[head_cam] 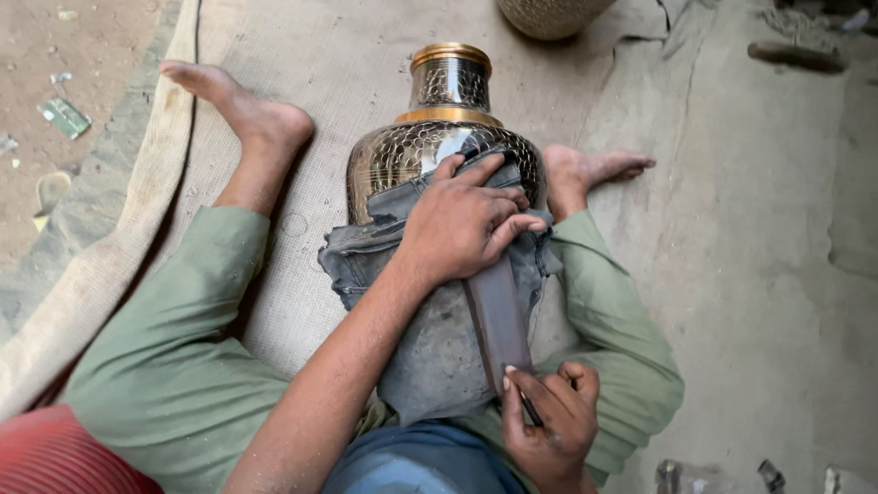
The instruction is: The person sits on the floor and rubs a large patterned metal vase with a rectangular block wrapped in cloth. They then switch to a small cylindrical tool, rub it on a cloth, and continue rubbing the vase surface. The person uses a wooden mallet to tap the vase near the end.
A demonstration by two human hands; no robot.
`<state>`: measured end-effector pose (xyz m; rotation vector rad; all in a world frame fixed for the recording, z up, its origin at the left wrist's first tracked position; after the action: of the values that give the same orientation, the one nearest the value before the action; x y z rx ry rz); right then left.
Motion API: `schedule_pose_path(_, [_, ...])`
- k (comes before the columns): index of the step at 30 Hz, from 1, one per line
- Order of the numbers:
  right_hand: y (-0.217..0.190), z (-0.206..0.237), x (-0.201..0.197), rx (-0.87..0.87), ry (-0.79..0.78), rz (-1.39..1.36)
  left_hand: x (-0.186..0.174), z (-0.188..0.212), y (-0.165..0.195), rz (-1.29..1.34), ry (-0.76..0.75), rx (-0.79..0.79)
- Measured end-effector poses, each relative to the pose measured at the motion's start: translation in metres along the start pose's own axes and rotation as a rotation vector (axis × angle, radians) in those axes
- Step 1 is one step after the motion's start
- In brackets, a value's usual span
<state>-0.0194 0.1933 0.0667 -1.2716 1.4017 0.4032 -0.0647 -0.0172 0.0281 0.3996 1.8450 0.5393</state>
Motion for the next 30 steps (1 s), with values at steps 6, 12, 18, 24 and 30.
schedule_pose_path(6, [-0.0021, 0.0011, 0.0019, -0.049, -0.006, 0.007, 0.0002, 0.001, 0.0019, -0.007, 0.004, 0.036])
schedule_pose_path(12, [-0.0046, 0.0, 0.0021, -0.089, 0.021, 0.036, -0.0008, 0.0011, 0.001, 0.01, 0.027, 0.031])
schedule_pose_path(18, [0.0019, 0.0044, 0.002, 0.04, 0.001, -0.001, 0.003, 0.0013, -0.0001, -0.028, -0.017, 0.012])
schedule_pose_path(24, [-0.0049, 0.001, 0.0059, -0.073, -0.027, 0.039, -0.0023, 0.0027, 0.003, -0.032, 0.008, 0.052])
schedule_pose_path(30, [-0.0042, 0.0022, 0.0004, -0.077, 0.029, 0.023, -0.0041, 0.0017, 0.0036, 0.01, 0.001, 0.057])
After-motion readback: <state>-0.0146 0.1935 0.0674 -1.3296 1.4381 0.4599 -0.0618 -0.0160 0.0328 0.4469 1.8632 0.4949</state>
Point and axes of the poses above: each hand's wrist, its own z-axis away from the middle knuckle, its own x-axis out of the palm, y = z × x, the point moved 7 cm from there along -z, towards the middle knuckle, and after that the axes turned 11 degrees about -y, right-handed, at the moved point
